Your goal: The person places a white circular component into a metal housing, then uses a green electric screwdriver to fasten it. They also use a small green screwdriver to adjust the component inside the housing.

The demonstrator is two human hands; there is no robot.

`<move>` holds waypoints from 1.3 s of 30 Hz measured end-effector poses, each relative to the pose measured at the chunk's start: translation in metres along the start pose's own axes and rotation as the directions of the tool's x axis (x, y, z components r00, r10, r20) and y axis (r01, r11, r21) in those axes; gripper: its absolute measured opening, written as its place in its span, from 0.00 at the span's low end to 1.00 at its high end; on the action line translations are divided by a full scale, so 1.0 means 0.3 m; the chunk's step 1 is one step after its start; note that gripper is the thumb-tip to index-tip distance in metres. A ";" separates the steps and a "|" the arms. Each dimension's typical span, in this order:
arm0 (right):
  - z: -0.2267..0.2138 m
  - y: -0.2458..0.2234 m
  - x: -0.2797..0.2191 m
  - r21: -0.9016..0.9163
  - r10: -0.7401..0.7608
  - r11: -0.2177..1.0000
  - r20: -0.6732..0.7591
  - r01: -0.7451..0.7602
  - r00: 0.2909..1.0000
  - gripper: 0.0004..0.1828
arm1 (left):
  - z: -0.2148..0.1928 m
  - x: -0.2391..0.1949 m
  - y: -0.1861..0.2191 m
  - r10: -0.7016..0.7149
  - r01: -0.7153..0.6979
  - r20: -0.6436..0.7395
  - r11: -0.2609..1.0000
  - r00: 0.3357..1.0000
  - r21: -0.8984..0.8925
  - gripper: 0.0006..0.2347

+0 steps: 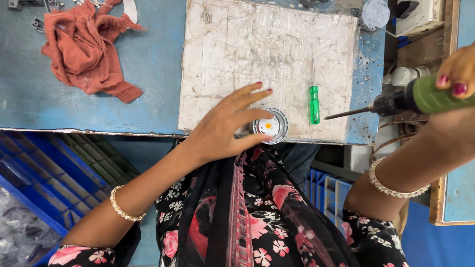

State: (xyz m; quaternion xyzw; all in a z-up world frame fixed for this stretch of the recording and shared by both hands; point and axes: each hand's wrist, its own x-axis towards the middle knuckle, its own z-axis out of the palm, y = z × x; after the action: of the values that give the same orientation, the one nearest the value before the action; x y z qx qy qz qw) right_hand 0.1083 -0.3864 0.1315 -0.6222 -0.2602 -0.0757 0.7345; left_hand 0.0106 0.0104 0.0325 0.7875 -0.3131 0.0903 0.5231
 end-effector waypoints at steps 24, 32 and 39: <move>0.038 -0.017 0.053 -0.065 -0.012 0.998 -0.006 0.012 1.000 0.18 | 0.016 0.207 0.095 -0.009 -0.169 0.315 0.830 0.949 0.532 0.08; 0.053 -0.005 0.047 -0.068 -0.005 0.998 -0.010 0.004 1.000 0.19 | 0.030 0.215 0.039 -0.163 -0.063 0.469 0.901 0.868 0.429 0.05; 0.063 -0.001 0.045 -0.078 -0.007 0.997 -0.018 0.005 1.000 0.20 | 0.041 0.230 -0.022 -0.104 -0.038 0.472 0.959 0.875 0.283 0.10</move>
State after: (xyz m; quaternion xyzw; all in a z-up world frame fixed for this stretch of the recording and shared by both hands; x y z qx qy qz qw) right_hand 0.1142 -0.3657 0.1399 -0.6487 -0.2523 -0.0935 0.7119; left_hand 0.0667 -0.0263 0.0544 0.8569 -0.4036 -0.0740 0.3119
